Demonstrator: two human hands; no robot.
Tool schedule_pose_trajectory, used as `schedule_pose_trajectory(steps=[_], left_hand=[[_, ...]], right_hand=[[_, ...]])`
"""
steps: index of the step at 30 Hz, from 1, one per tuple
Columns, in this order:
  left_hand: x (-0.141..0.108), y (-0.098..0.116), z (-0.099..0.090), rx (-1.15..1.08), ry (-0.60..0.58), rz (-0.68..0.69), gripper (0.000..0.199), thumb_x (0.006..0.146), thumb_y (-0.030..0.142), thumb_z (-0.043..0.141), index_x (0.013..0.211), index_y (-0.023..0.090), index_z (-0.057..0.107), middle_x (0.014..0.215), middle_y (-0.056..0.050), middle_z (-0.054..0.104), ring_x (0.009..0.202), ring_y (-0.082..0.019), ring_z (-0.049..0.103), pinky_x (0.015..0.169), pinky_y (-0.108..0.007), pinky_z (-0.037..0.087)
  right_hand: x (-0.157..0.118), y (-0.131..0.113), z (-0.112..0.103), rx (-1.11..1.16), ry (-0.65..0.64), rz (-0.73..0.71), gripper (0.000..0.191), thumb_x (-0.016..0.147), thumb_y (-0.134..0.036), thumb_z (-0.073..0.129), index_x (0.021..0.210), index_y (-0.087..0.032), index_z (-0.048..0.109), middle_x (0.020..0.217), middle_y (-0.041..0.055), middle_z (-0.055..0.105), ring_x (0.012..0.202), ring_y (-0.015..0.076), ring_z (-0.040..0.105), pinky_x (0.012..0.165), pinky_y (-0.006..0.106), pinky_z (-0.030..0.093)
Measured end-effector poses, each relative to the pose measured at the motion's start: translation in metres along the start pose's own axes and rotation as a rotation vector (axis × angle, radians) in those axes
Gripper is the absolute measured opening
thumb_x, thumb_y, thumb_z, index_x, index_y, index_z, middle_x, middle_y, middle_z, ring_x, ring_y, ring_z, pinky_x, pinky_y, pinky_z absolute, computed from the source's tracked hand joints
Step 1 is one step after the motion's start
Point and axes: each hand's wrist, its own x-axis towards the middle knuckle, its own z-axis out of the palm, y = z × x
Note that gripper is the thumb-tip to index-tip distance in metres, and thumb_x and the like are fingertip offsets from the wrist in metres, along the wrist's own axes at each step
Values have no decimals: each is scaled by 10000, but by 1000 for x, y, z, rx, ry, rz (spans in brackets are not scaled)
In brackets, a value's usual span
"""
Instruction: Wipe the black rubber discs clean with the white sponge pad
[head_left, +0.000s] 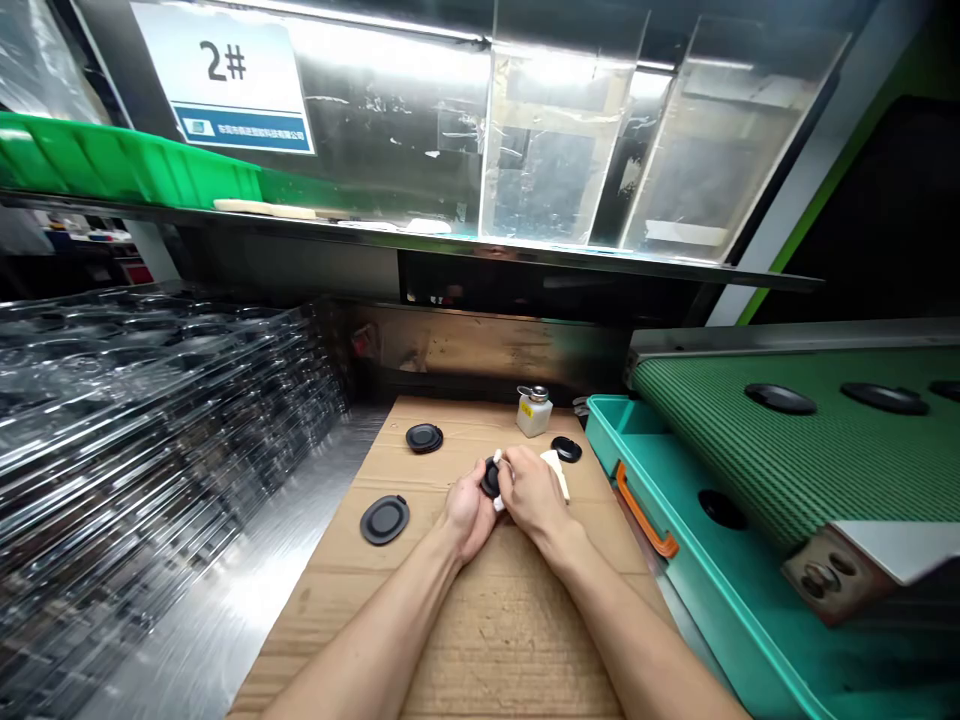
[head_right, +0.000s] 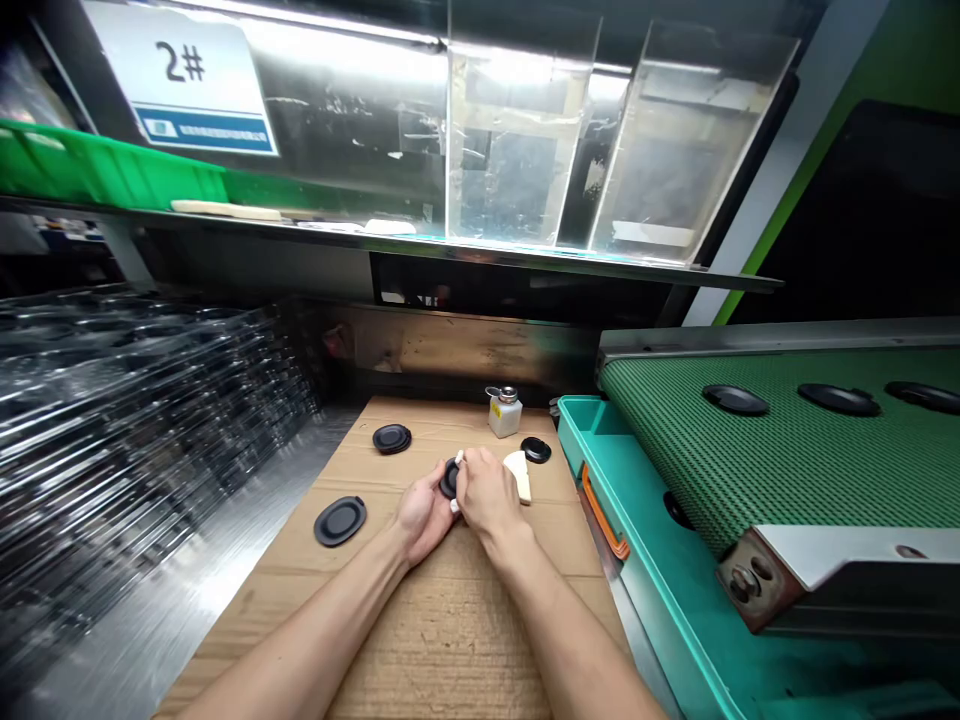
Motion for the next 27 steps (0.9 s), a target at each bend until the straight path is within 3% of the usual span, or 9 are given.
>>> schedule_pose_trajectory(steps=[2,5,7,12,17,22,27], left_hand=[[0,-1,0,29,-1,24,218,935,261,445,943,128,618,940,-113,686,907,-204,655,829,-328,519],[-1,-4,0,80,2,49,174,905,261,515,903,125,624,945,-112,688,894,-206,657,829,-328,519],[-3,-6,0,81,-24,46,164,893,263,539,919,129,630,964,-111,689,899,-210,658,830,-336,519],[-3,-6,-1,96,-57,55,222,919,252,494,1026,114,631,1033,-142,685,933,-228,656,830,-374,525],[-2,-5,-1,81,-26,74,193,912,257,510,930,112,635,988,-135,693,947,-225,654,845,-345,523],[-2,2,-2,48,-29,85,226,930,252,466,1011,109,621,1074,-150,675,992,-231,643,858,-367,525],[-2,0,0,39,-16,64,217,923,254,473,969,110,629,1025,-143,685,980,-229,648,858,-353,525]], right_hand=[[-3,0,-2,-38,-4,60,147,909,-205,446,786,-202,526,816,32,589,750,154,539,652,261,317],[-6,0,-5,16,-42,-6,146,904,-203,455,785,-203,541,802,24,592,740,146,543,655,251,324],[-5,0,-7,59,-14,-48,177,928,-222,428,793,-205,543,803,18,588,740,141,544,665,245,334],[-1,7,-10,64,57,36,174,921,-226,435,801,-195,557,808,37,596,775,154,558,693,246,354],[-5,2,-7,72,20,-1,153,908,-209,446,803,-204,557,806,25,600,772,147,563,694,239,354],[-5,4,-6,32,56,104,126,895,-212,464,809,-199,556,832,37,614,783,160,562,669,247,342],[-5,3,-1,118,25,21,122,891,-207,465,831,-199,570,835,32,613,778,153,567,703,240,366]])
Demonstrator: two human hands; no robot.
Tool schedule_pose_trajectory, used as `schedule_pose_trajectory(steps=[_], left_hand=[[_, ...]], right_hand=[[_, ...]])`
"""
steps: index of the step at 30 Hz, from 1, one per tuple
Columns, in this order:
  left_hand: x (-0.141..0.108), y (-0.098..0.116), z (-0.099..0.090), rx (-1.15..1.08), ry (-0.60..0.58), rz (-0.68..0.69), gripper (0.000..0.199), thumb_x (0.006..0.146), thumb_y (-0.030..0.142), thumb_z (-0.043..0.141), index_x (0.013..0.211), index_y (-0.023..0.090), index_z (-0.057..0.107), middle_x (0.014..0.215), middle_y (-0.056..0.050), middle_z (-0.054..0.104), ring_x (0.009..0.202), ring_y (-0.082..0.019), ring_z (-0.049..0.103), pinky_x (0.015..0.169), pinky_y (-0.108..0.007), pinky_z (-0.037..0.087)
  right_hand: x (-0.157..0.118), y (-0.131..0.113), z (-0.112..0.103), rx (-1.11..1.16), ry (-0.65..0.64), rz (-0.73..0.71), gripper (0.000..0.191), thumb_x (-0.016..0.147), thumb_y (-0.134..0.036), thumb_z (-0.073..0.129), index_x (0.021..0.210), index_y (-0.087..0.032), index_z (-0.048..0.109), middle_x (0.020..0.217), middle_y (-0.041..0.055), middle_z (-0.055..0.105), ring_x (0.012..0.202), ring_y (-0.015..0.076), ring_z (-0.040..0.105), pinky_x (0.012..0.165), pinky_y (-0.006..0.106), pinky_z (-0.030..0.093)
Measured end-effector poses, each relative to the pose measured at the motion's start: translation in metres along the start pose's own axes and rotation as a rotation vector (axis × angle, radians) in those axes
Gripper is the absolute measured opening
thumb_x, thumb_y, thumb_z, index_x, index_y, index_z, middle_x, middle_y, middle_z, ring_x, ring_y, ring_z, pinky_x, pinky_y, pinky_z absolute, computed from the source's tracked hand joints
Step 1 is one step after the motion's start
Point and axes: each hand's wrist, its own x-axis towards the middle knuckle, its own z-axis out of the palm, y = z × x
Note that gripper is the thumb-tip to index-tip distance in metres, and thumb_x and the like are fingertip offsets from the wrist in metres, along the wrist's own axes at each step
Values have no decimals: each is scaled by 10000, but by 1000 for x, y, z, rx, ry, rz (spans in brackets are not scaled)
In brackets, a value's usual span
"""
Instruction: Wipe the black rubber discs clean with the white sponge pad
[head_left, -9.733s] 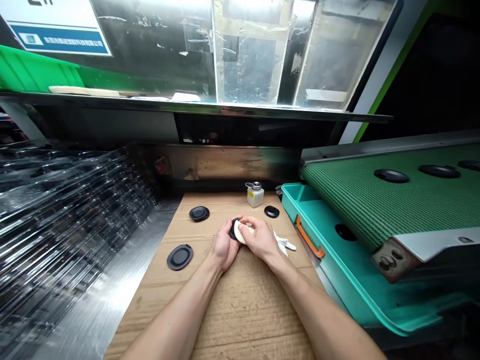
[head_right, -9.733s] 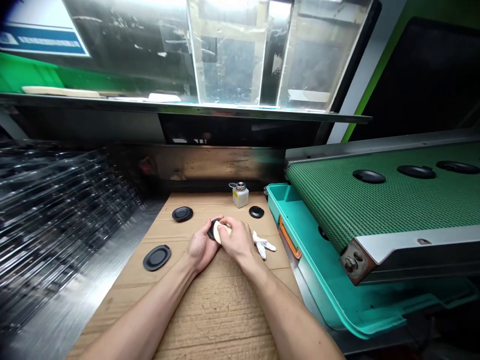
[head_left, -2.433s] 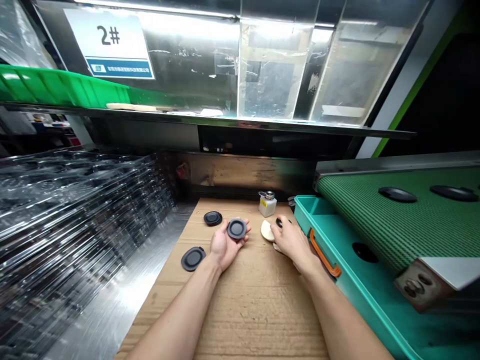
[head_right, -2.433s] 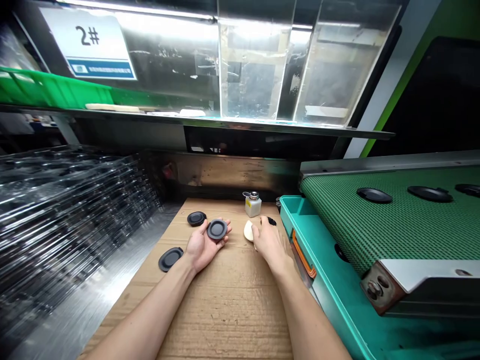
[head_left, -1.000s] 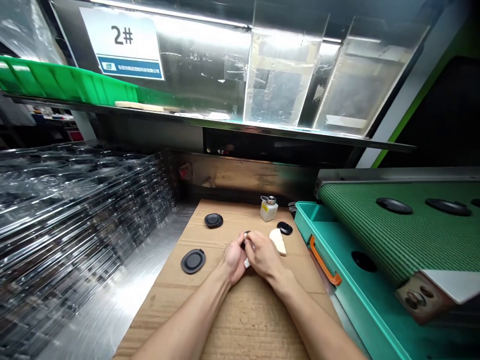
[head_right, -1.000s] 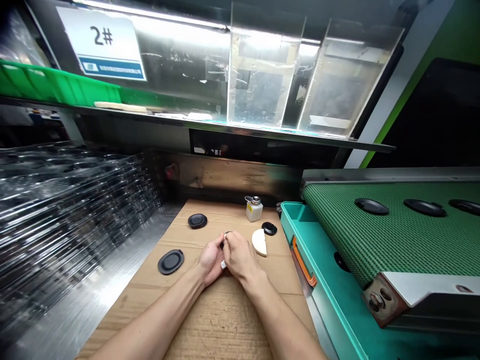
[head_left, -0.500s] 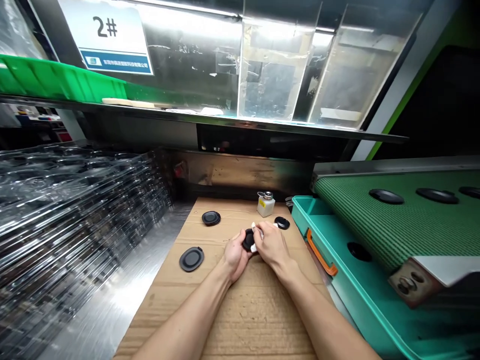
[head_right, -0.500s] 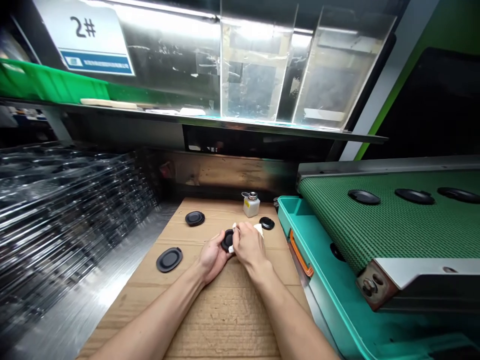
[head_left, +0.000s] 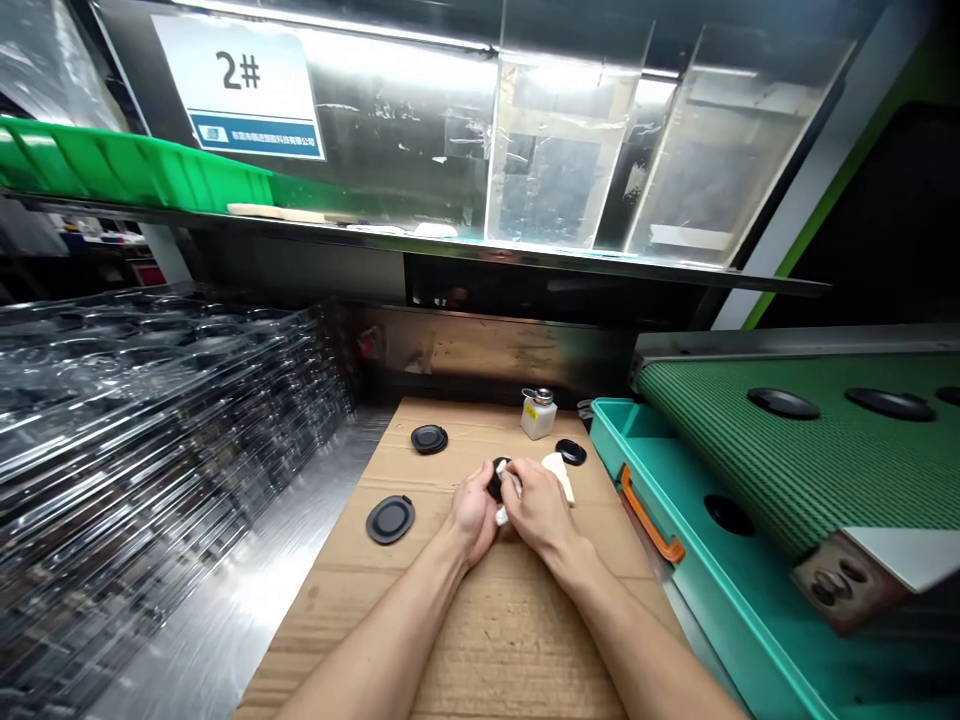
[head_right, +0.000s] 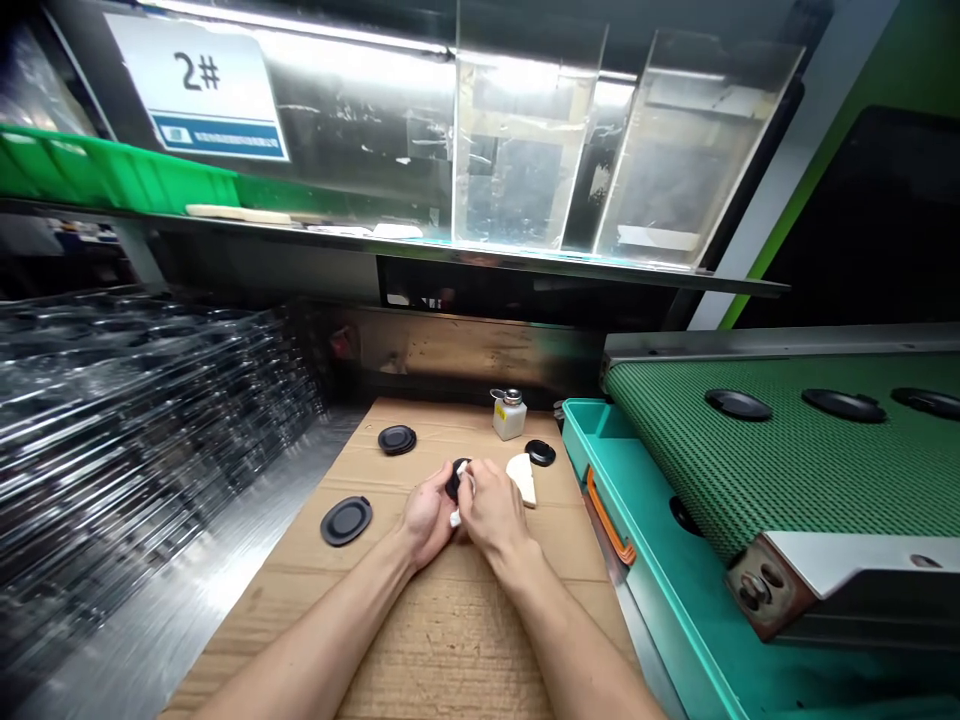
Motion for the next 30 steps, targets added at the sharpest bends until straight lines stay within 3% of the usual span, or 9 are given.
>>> schedule_pose_trajectory(steps=[3,7,10,13,18,23,26,30], left_hand=[[0,-1,1,-4,10,-15,200,915,259,481,938,127,629,973,-122,692,959,-229,654,840,-341,529],[2,2,-4,-44,6,-72,227,925,264,447,918,117,620,976,-141,688,973,-233,650,862,-342,520],[5,2,-6,-69,1,-64,253,936,265,422,964,102,613,1020,-162,680,991,-234,644,884,-361,511],[5,0,-5,-50,16,-47,204,925,247,457,950,117,612,1001,-142,683,944,-219,654,859,-357,517],[4,-3,-2,-12,25,-1,162,915,228,486,890,133,615,902,-92,690,834,-184,664,815,-318,525],[5,0,-4,4,19,-50,228,939,255,439,963,112,615,970,-133,695,892,-216,667,824,-370,533],[6,1,-6,0,48,-21,257,940,263,431,955,92,623,985,-162,696,924,-232,667,837,-385,535],[6,1,-8,-31,41,-54,363,940,365,430,1010,78,640,992,-176,698,955,-260,666,871,-396,526]], right_hand=[[2,-6,4,34,40,4,128,894,-208,462,839,-197,577,835,36,610,775,153,565,703,238,375],[1,-7,2,81,-98,-116,130,871,-182,494,806,-210,602,819,15,617,769,142,563,707,227,375],[-1,-1,-6,9,-155,-86,122,851,-183,528,766,-210,611,799,16,622,768,150,569,708,236,367],[-2,1,-8,-82,-64,-3,136,888,-214,502,817,-206,618,816,31,607,781,157,566,687,243,355],[1,-7,-1,-56,-17,-99,198,954,-254,434,882,-222,615,874,20,581,781,133,555,674,229,350],[1,-4,-3,-157,7,46,165,934,-256,459,876,-212,607,888,38,602,778,156,563,633,256,326],[-4,-5,-3,-175,-25,94,123,903,-239,488,868,-204,600,877,48,619,771,169,568,629,265,323],[-10,-12,1,-68,-140,-28,89,854,-200,524,794,-209,589,826,28,625,771,160,577,661,250,344]])
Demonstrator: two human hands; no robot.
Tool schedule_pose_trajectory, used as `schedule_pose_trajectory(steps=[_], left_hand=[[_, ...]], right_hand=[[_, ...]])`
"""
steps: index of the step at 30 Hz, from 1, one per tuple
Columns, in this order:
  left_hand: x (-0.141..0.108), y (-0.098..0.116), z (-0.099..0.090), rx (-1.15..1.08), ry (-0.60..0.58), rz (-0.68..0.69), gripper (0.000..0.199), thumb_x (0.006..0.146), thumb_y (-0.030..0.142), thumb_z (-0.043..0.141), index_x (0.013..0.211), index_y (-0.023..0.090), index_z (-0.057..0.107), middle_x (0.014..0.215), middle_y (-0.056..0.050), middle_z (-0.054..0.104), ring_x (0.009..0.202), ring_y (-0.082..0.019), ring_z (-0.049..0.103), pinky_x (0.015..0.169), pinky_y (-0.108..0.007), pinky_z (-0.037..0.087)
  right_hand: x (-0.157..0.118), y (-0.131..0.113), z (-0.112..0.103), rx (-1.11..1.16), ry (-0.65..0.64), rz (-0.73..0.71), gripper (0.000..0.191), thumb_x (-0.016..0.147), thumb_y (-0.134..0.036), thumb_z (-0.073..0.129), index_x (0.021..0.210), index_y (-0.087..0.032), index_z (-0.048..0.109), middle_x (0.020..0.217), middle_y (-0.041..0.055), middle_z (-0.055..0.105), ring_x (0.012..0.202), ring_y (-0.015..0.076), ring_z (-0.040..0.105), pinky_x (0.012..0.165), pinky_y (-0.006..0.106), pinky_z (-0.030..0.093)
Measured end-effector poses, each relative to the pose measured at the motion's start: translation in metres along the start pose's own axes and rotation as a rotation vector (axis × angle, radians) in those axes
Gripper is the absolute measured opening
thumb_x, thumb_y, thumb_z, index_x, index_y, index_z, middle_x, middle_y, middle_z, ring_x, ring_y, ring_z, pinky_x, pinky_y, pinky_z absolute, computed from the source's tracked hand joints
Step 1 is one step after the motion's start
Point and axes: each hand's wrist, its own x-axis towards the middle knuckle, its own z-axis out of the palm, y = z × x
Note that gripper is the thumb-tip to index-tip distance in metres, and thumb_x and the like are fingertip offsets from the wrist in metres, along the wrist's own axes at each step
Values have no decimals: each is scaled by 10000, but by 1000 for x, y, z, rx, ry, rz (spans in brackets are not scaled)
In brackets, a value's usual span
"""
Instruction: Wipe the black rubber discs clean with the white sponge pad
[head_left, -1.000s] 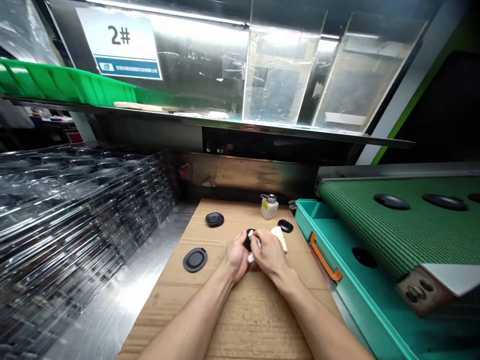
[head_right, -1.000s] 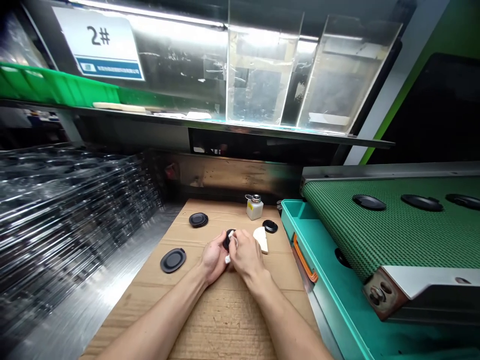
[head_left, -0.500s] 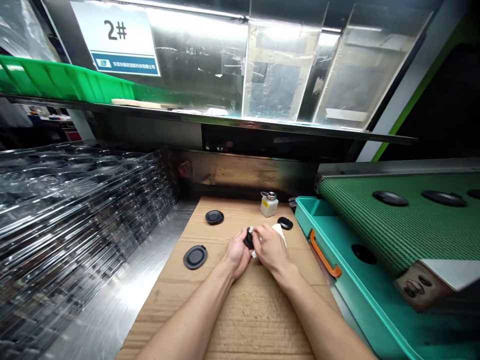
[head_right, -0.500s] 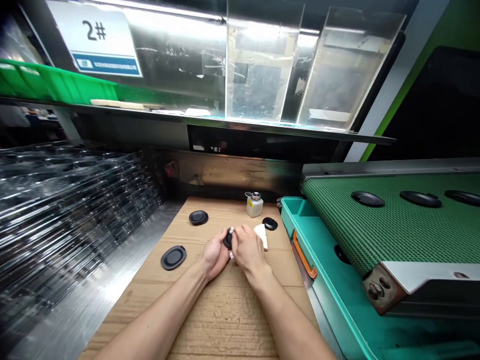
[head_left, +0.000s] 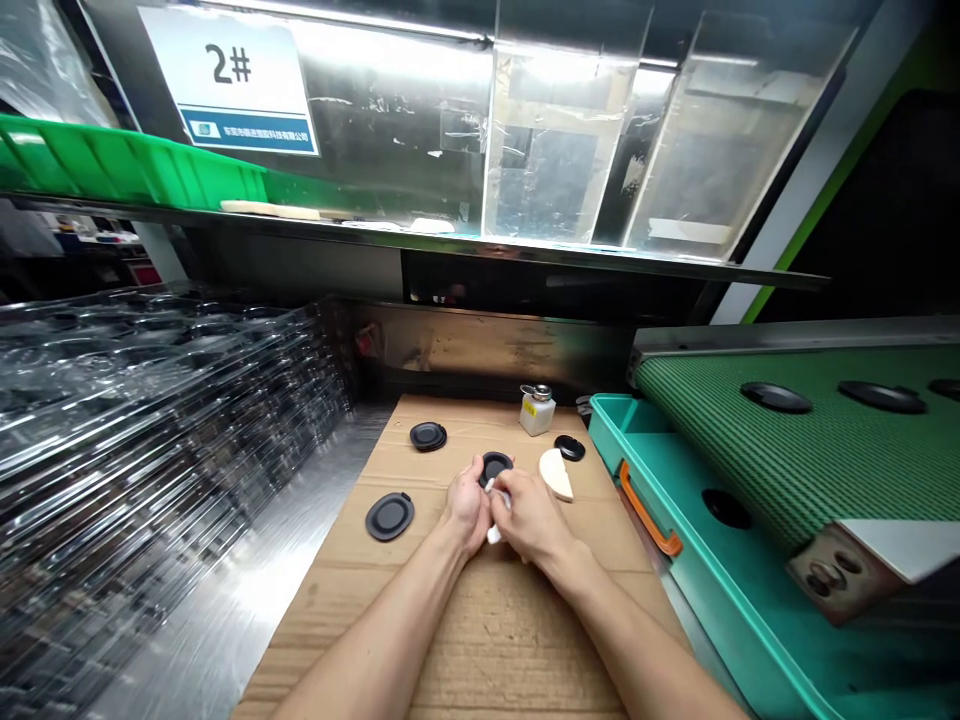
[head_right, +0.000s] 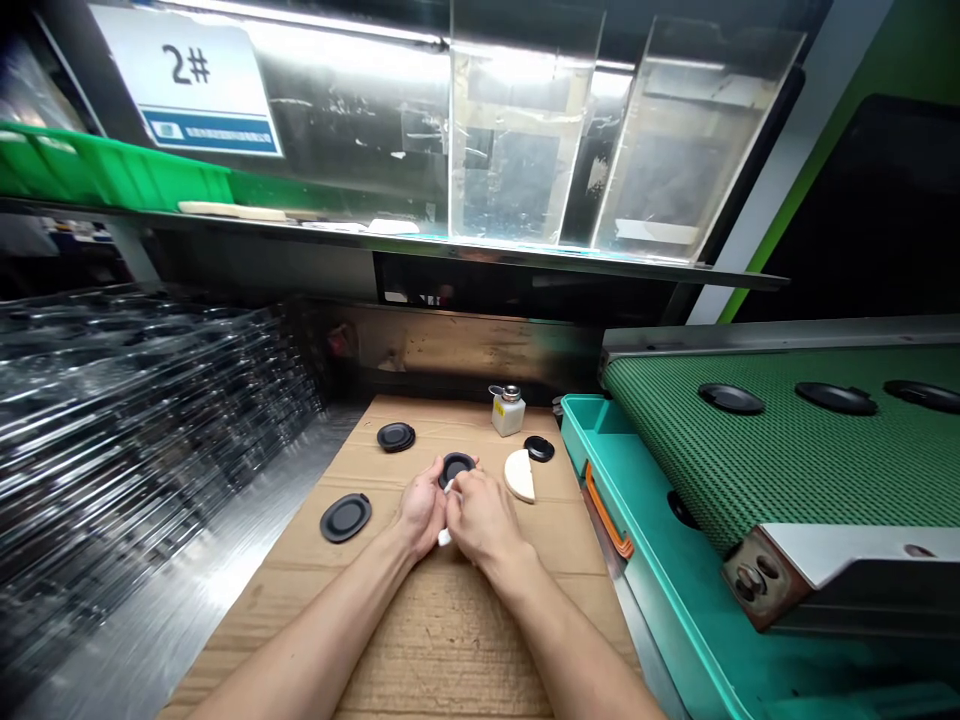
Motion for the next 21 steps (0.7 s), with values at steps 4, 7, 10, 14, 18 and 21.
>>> schedule_pose_trajectory(steps=[4,7,10,14,18,21], left_hand=[[0,-3,1,7,2,43,309,938,329,443,991,94,638,977,-159,705,960,-253,668,874,-393,528],[0,-4,3,16,17,66,276,937,290,445,972,94,636,976,-160,705,972,-250,665,887,-395,525],[0,0,3,6,13,23,308,946,285,415,979,70,632,1024,-195,690,1005,-263,655,897,-403,523],[2,13,-1,-1,67,50,337,959,280,378,991,43,616,1125,-236,651,1025,-276,650,851,-395,543],[3,27,-6,-46,105,47,365,965,292,352,1013,40,613,1195,-238,620,1049,-281,642,814,-370,557],[3,31,-6,-68,107,32,366,962,297,352,1023,44,609,1203,-235,615,1056,-282,638,800,-367,561]], right_hand=[[3,-1,-1,-43,70,72,117,880,-215,486,829,-203,591,858,52,632,771,166,578,651,252,343],[5,1,-3,-42,57,38,125,879,-214,487,803,-203,587,844,48,639,754,158,577,650,247,341],[6,9,-6,-25,34,14,124,862,-214,501,780,-203,593,818,39,648,741,152,577,643,240,339],[7,29,-20,-10,58,143,167,853,-239,500,748,-192,621,770,44,655,721,156,580,601,242,328],[7,44,-40,94,-228,123,253,836,-320,542,636,-199,638,611,12,618,601,138,564,540,244,314],[8,47,-45,-54,-54,235,320,891,-411,474,770,-209,691,778,52,661,745,179,604,602,266,342]])
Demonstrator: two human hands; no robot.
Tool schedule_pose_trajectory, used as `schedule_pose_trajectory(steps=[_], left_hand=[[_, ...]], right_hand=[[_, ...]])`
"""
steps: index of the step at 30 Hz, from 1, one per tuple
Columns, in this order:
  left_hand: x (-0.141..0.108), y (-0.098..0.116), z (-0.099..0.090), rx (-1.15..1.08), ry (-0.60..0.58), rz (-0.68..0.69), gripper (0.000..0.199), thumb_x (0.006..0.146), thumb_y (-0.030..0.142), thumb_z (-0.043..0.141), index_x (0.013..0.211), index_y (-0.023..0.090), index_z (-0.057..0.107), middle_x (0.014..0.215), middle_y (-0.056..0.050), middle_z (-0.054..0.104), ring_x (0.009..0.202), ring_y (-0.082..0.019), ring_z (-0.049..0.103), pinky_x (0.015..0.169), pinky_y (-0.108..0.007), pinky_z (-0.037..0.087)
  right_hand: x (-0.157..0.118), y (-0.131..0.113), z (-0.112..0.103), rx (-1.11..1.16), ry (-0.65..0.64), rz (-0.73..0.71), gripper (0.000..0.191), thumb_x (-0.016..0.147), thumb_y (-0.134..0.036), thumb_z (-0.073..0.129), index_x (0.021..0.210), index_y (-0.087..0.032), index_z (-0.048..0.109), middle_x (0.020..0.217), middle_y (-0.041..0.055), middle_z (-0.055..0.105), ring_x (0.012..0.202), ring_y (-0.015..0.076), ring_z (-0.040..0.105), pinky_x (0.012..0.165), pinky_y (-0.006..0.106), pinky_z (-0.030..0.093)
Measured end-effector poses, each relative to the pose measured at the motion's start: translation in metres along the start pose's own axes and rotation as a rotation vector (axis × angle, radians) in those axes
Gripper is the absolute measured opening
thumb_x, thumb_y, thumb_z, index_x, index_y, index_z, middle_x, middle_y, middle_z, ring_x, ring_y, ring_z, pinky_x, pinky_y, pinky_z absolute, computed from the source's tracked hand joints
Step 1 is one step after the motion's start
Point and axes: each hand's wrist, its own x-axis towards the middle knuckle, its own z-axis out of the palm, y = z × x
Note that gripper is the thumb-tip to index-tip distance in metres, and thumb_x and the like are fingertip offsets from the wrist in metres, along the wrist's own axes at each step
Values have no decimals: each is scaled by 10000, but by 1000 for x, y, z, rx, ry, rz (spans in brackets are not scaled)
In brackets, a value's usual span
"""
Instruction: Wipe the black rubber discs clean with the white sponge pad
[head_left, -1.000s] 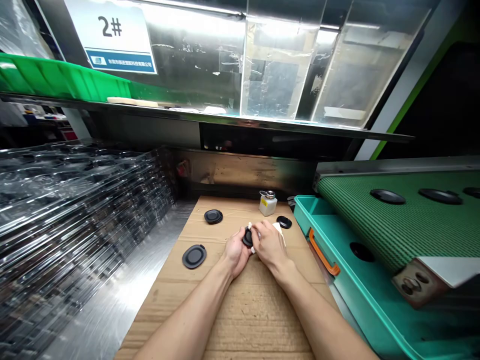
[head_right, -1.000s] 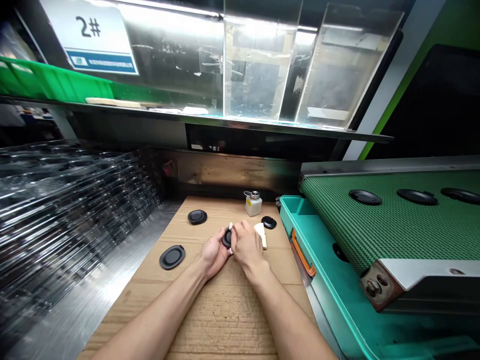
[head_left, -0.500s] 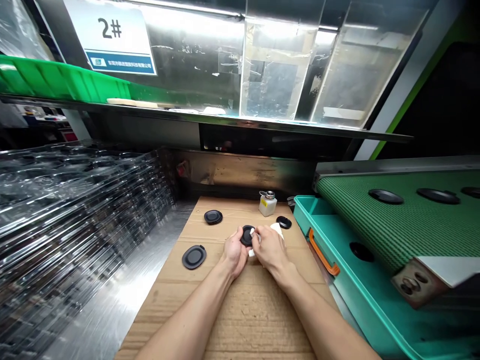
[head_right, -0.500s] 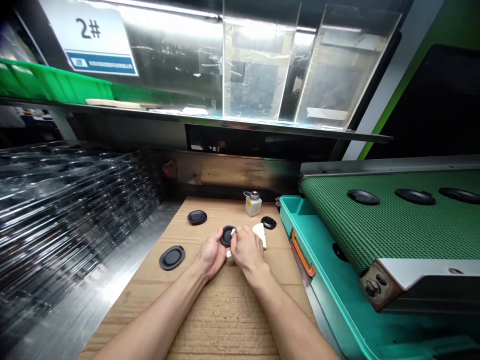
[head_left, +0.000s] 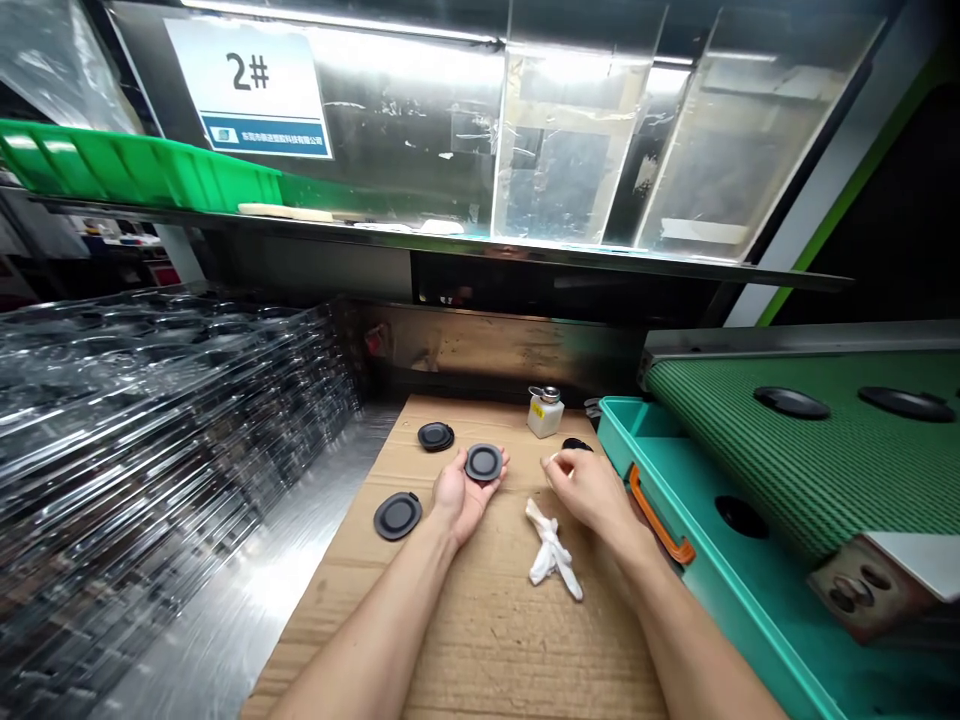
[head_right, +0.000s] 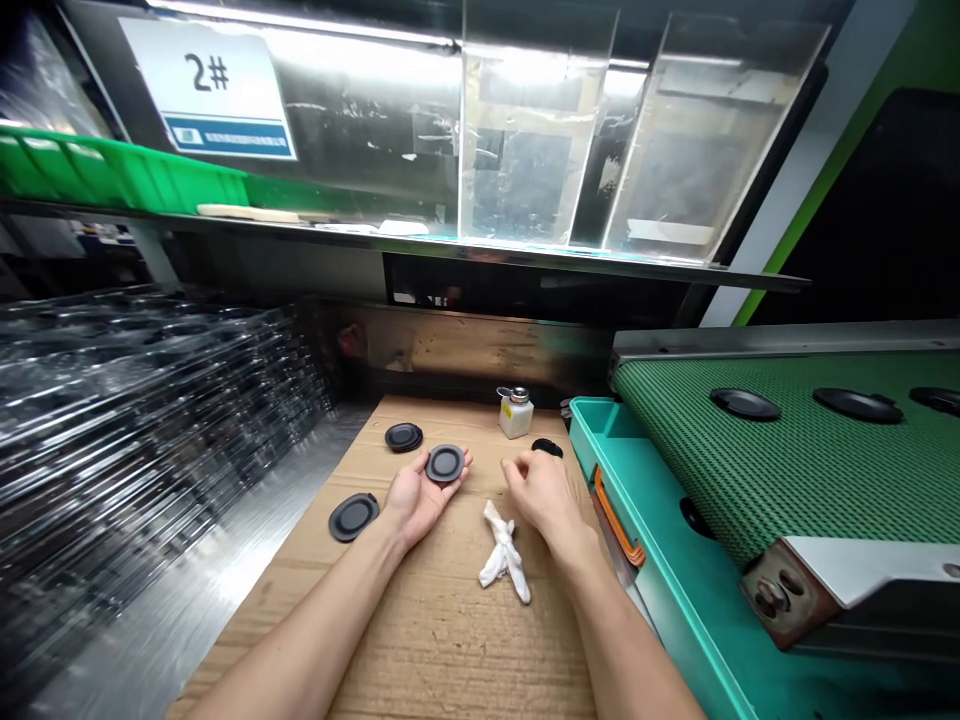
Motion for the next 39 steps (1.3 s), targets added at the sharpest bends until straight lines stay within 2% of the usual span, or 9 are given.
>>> schedule_pose_trajectory(steps=[2,4,7,12,16,20,24,30,39], left_hand=[[-1,0,1,2,-7,-9,366,962,303,351,1029,48,606,1217,-231,609,1058,-283,637,802,-368,560],[-1,-1,1,8,-23,-14,353,962,312,358,1040,68,601,1234,-217,603,1062,-282,636,812,-372,555],[-1,-3,-1,18,-60,-10,318,955,335,388,1070,115,588,1228,-190,612,1061,-282,638,829,-389,545],[0,-7,-1,20,-66,3,281,951,327,411,1055,135,588,1110,-151,666,991,-236,662,824,-355,544],[-2,-9,1,33,-127,-30,303,947,324,424,1046,113,617,1066,-142,684,970,-214,660,844,-326,543],[-5,-9,2,60,-91,-10,296,955,279,400,1040,95,615,1058,-147,689,968,-220,660,873,-359,538],[-4,-10,0,87,-135,-37,290,943,283,436,1066,94,618,1053,-143,693,971,-221,661,882,-351,534],[-2,-11,-2,111,-121,-25,295,945,295,440,1059,90,619,1061,-152,691,969,-213,662,874,-336,537],[-9,1,1,125,-164,-14,353,952,356,418,1091,89,602,1245,-196,607,1068,-267,633,833,-366,544]], right_hand=[[1,1,5,-97,135,95,336,889,-467,476,1001,-229,684,990,88,652,903,229,599,665,286,366],[2,3,13,-174,128,145,394,852,-493,531,1133,-238,638,1096,117,614,979,273,574,704,312,384],[2,4,23,-184,47,133,284,869,-379,521,1053,-215,663,1027,122,622,962,271,567,757,335,403],[-9,-27,35,135,184,-215,281,889,-300,530,1138,-236,642,1163,85,588,1042,222,520,926,329,400],[-15,-52,47,212,168,-442,305,903,-280,531,1188,-318,635,1315,47,504,1076,220,474,914,335,431],[-11,-46,50,123,226,-344,319,929,-264,482,1205,-285,640,1328,79,507,1075,246,458,927,390,424],[-14,-43,47,76,153,-436,311,931,-285,477,1193,-326,639,1337,50,508,1022,240,467,892,388,429],[-16,-50,45,77,162,-413,326,928,-286,467,1212,-323,624,1321,50,520,995,231,471,865,366,428],[8,-1,39,129,254,-177,308,904,-299,491,1161,-227,644,1183,79,608,1038,227,516,930,359,376]])
